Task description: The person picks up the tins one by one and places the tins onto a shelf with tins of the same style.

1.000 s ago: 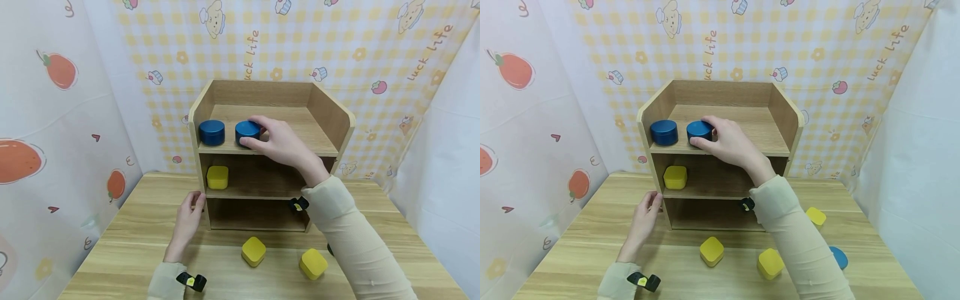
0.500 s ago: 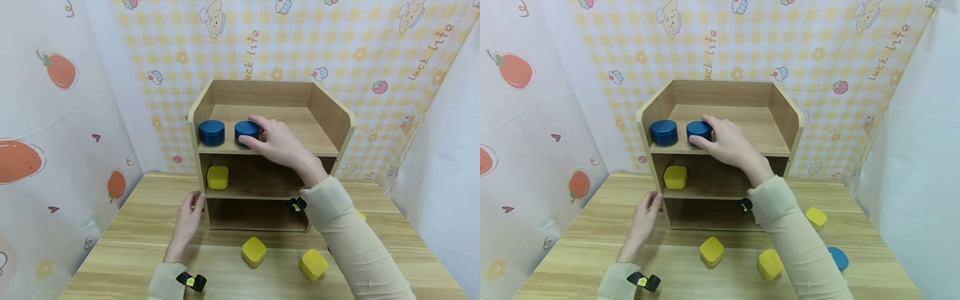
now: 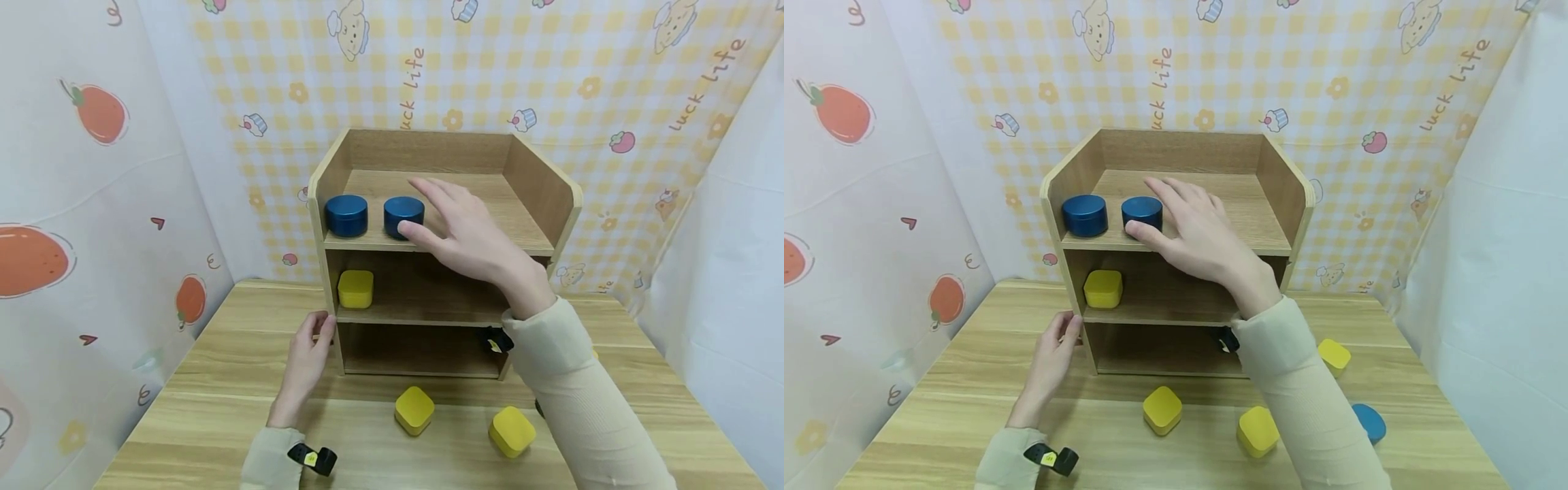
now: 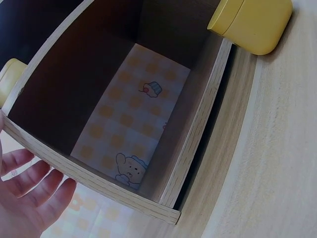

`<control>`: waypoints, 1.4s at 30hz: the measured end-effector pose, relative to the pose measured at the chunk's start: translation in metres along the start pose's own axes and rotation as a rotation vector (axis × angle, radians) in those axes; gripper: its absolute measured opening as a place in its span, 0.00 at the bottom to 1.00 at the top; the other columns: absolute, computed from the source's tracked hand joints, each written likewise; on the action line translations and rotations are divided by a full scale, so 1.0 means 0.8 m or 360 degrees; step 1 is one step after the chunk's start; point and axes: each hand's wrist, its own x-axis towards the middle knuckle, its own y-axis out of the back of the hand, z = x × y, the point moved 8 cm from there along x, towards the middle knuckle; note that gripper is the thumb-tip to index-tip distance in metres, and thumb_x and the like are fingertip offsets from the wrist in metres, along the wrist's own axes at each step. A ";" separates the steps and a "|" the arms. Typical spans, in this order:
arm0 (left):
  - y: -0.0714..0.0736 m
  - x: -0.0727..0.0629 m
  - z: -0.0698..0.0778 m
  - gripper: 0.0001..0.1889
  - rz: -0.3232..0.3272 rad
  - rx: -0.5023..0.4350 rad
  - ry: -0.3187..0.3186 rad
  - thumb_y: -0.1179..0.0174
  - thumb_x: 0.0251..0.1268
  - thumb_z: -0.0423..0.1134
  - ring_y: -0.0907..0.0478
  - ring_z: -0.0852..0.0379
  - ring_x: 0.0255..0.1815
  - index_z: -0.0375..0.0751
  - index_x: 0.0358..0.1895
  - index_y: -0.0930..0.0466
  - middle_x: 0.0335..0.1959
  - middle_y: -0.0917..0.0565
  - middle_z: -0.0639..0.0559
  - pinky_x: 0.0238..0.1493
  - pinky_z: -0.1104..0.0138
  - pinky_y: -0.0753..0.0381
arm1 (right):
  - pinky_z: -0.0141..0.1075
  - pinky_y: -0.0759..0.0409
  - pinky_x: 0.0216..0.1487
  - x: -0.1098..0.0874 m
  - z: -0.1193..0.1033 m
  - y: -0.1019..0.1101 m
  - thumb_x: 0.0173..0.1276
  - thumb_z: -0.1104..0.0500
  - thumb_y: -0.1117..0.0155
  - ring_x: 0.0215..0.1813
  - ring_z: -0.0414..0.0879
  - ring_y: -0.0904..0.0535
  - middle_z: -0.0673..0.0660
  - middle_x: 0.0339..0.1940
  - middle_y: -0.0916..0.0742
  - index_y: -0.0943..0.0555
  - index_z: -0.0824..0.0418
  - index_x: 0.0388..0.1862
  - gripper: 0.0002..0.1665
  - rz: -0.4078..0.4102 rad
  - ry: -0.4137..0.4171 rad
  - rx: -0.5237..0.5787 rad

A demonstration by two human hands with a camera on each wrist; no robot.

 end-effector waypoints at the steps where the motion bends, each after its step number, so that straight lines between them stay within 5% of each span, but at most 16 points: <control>1: 0.000 0.000 0.000 0.23 -0.0001 0.0002 0.0002 0.50 0.76 0.52 0.22 0.47 0.49 0.34 0.56 0.25 0.48 0.19 0.42 0.47 0.55 0.23 | 0.55 0.52 0.72 -0.004 0.000 0.002 0.71 0.33 0.49 0.76 0.51 0.48 0.52 0.77 0.37 0.43 0.47 0.78 0.42 0.0008 0.0012 -0.0006; 10: 0.000 0.000 -0.001 0.24 -0.0025 0.0002 0.0025 0.51 0.76 0.54 0.23 0.47 0.50 0.35 0.58 0.26 0.49 0.19 0.42 0.48 0.55 0.24 | 0.54 0.45 0.70 -0.052 -0.002 0.024 0.72 0.40 0.43 0.76 0.50 0.47 0.53 0.76 0.37 0.38 0.50 0.76 0.38 0.0129 0.0067 0.0075; 17: 0.002 0.001 -0.002 0.25 -0.0032 0.0008 0.0022 0.51 0.76 0.54 0.23 0.47 0.50 0.34 0.58 0.26 0.49 0.19 0.41 0.47 0.55 0.23 | 0.50 0.34 0.64 -0.094 0.000 0.037 0.68 0.48 0.34 0.69 0.48 0.33 0.50 0.68 0.27 0.28 0.52 0.70 0.32 0.0273 0.0094 0.0074; 28: -0.002 0.002 -0.002 0.25 -0.0036 0.0001 0.0020 0.51 0.76 0.54 0.23 0.48 0.50 0.34 0.58 0.26 0.49 0.19 0.42 0.47 0.56 0.23 | 0.27 0.35 0.63 -0.172 0.022 0.045 0.59 0.68 0.28 0.62 0.41 0.26 0.55 0.58 0.18 0.21 0.61 0.60 0.28 0.0521 0.0189 0.0210; 35: -0.003 0.004 0.000 0.24 -0.0034 -0.0015 0.0015 0.50 0.76 0.53 0.23 0.47 0.49 0.34 0.58 0.26 0.49 0.19 0.42 0.47 0.55 0.23 | 0.23 0.34 0.59 -0.211 0.061 0.032 0.60 0.70 0.30 0.58 0.35 0.26 0.51 0.54 0.16 0.20 0.58 0.59 0.27 0.0510 -0.0020 0.0197; 42: -0.001 0.002 -0.001 0.24 -0.0019 0.0001 0.0022 0.50 0.76 0.53 0.23 0.47 0.49 0.33 0.57 0.26 0.49 0.19 0.41 0.47 0.55 0.23 | 0.22 0.31 0.49 -0.235 0.110 -0.002 0.69 0.61 0.35 0.54 0.46 0.24 0.50 0.55 0.16 0.20 0.57 0.59 0.20 0.0380 -0.0362 0.0175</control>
